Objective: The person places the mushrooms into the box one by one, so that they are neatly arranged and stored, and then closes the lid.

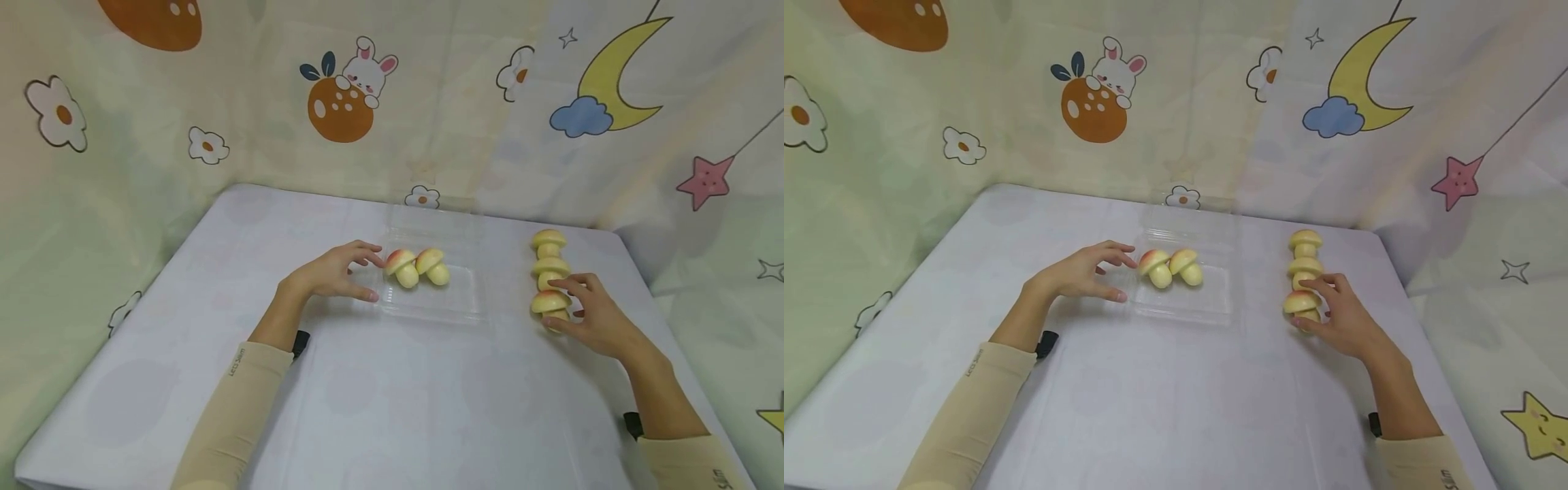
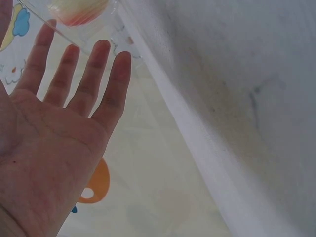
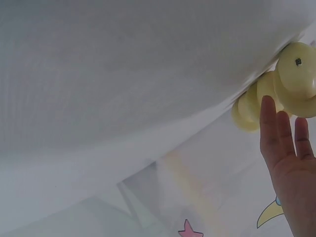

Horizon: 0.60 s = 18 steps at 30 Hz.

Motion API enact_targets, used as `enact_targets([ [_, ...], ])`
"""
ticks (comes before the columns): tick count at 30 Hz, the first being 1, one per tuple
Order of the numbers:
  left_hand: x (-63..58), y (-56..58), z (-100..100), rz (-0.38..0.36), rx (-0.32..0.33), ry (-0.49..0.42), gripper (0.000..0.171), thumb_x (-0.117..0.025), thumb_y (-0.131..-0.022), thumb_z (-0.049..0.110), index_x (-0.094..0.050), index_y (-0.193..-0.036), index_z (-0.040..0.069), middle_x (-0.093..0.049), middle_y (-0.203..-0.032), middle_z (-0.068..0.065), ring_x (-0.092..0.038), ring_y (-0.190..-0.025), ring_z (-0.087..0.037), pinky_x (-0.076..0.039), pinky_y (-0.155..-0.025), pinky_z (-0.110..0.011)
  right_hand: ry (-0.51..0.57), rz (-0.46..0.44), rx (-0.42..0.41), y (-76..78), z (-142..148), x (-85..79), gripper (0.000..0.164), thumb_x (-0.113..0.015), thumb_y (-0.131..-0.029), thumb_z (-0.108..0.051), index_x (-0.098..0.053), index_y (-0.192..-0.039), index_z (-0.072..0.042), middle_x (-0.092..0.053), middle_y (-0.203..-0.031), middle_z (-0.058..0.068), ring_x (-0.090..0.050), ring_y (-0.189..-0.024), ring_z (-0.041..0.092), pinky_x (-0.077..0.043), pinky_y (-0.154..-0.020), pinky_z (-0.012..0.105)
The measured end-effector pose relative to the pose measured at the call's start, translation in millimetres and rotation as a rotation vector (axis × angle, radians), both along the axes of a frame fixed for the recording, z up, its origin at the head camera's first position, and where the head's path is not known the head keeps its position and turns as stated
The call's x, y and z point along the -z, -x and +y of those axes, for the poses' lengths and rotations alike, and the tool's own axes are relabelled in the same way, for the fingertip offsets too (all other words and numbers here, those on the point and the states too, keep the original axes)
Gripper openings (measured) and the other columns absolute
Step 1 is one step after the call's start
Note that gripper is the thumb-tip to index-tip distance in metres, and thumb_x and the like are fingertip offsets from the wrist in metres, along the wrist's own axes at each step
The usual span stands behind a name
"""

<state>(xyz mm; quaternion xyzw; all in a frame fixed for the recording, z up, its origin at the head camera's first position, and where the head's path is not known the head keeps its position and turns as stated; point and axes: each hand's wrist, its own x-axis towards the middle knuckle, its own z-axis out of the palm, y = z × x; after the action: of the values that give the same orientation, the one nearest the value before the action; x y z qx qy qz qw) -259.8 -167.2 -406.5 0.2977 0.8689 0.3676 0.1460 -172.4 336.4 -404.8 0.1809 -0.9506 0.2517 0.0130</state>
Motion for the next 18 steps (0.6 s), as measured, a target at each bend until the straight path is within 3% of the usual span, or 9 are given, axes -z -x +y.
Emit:
enact_targets([
  [8,0.4,0.5,1.5,-0.005,-0.011,0.008,0.066,-0.090,-0.078,0.044,-0.066,-0.135,0.021,-0.040,-0.161,-0.001,-0.052,-0.135,-0.028,-0.049,-0.106,-0.051,0.024,0.017,-0.025,0.4,2.0,3.6,0.063,-0.084,-0.088,-0.017,-0.053,-0.141,-0.001,-0.040,-0.132,0.027,-0.052,-0.114,0.040,-0.060,-0.079,0.052],
  [18,2.3,1.2,1.4,-0.015,-0.007,0.011,0.066,-0.090,-0.078,0.045,-0.065,-0.135,0.023,-0.038,-0.162,0.000,-0.051,-0.136,-0.026,-0.048,-0.108,-0.052,0.020,-0.003,-0.020,0.2,5.3,5.7,0.060,-0.083,-0.088,-0.012,-0.053,-0.137,0.004,-0.045,-0.128,0.024,-0.056,-0.111,0.043,-0.059,-0.084,0.052],
])
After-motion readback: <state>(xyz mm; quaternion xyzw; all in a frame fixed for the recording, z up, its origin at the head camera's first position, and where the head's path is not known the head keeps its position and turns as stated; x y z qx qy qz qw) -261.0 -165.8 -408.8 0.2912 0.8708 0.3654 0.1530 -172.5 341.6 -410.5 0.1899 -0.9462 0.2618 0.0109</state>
